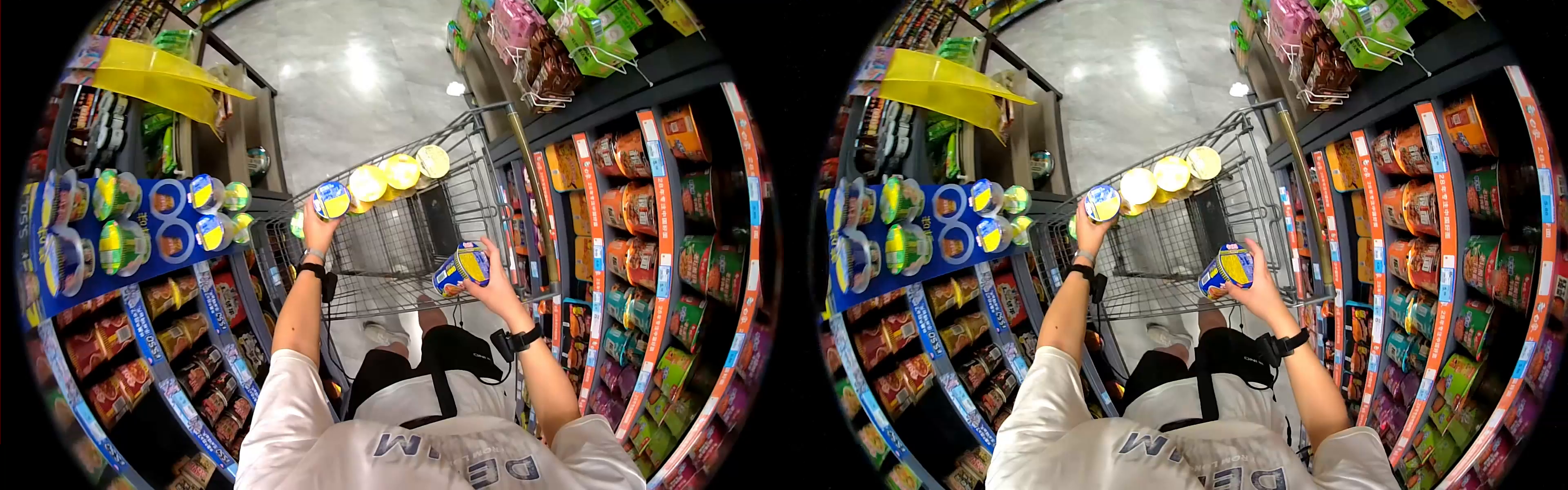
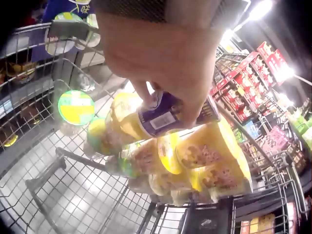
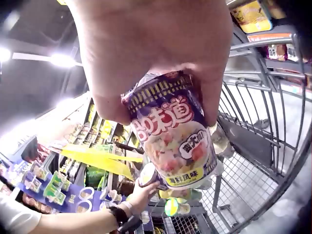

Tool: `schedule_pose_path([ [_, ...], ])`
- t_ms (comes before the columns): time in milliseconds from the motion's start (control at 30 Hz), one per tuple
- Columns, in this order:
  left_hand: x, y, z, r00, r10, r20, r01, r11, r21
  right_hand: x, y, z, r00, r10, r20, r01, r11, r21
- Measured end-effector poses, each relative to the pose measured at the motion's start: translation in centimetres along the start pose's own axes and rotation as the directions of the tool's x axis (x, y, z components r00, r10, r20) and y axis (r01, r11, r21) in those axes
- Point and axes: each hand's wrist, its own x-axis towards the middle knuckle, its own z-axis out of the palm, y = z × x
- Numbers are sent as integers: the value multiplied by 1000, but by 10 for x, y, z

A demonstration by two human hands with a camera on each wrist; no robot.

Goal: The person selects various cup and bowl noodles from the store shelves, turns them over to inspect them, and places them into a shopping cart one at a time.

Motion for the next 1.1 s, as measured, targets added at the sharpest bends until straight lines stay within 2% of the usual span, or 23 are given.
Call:
schedule_pose_path([
  [33,3,-4,6,1000,-4,20,4,1000,18,0,-2,1,1000,-27,-7,26,999,-34],
  [100,4,-7,21,1000,-19,-9,19,998,-59,0,-9,7,1000,-22,-7,21,996,-85],
  [167,2,-3,25,992,-95,-85,91,995,-48,3,-17,14,1000,20,9,-20,1000,-4],
  [233,3,-3,29,982,-171,-85,163,982,-92,10,-30,23,1000,18,12,-18,998,-59],
  [300,0,-9,33,975,-213,-64,183,933,-310,23,-46,33,998,20,65,-16,998,-65],
  [333,-6,-6,26,976,-212,-41,196,951,-239,33,-48,41,997,-22,76,30,994,-109],
  [367,-11,-12,24,957,-289,-10,277,927,-252,42,-51,49,994,-29,103,42,992,-117],
  [433,-25,-21,12,947,-313,-67,289,925,-246,63,-59,73,985,-69,155,99,977,-191],
  [467,-35,-13,-8,928,-372,-21,360,909,-211,75,-62,91,973,-147,178,184,961,-209],
  [567,-84,-14,-63,921,-385,-52,354,887,-297,100,-69,167,923,-257,288,334,905,-262],
  [633,-133,-17,-101,890,-447,-90,398,859,-323,114,-83,225,890,-279,360,365,910,-197],
  [667,-161,-19,-121,873,-478,-98,429,847,-313,125,-89,255,866,-266,423,390,889,-239],
  [700,-190,-13,-141,854,-507,-115,471,849,-241,139,-88,285,833,-336,440,471,847,-246],
  [733,-228,-28,-150,866,-456,-204,408,881,-240,155,-75,317,839,-348,418,481,834,-269],
  [767,-266,-32,-163,852,-472,-227,422,875,-235,169,-63,346,846,-360,392,486,824,-292],
  [800,-299,-21,-175,821,-507,-265,433,853,-291,178,-62,367,887,-290,359,412,847,-335],
  [867,-370,-16,-192,767,-571,-292,525,821,-226,195,-64,397,943,-148,298,271,863,-427],
  [900,-406,-13,-195,668,-685,-290,616,728,-301,201,-62,410,964,-117,239,223,847,-483],
  [933,-439,-9,-192,621,-701,-351,632,713,-303,206,-60,422,964,-152,220,245,829,-502],
  [967,-465,0,-191,537,-776,-330,682,630,-372,210,-57,432,963,-184,199,263,810,-524],
  [1000,-477,20,-199,500,-814,-296,746,578,-331,210,-61,437,973,-115,202,207,825,-525],
  [1033,-496,24,-198,497,-819,-288,749,572,-335,210,-62,442,975,-115,193,206,798,-567],
  [1100,-535,31,-190,391,-860,-329,785,498,-368,208,-69,447,978,-76,196,174,816,-551],
])
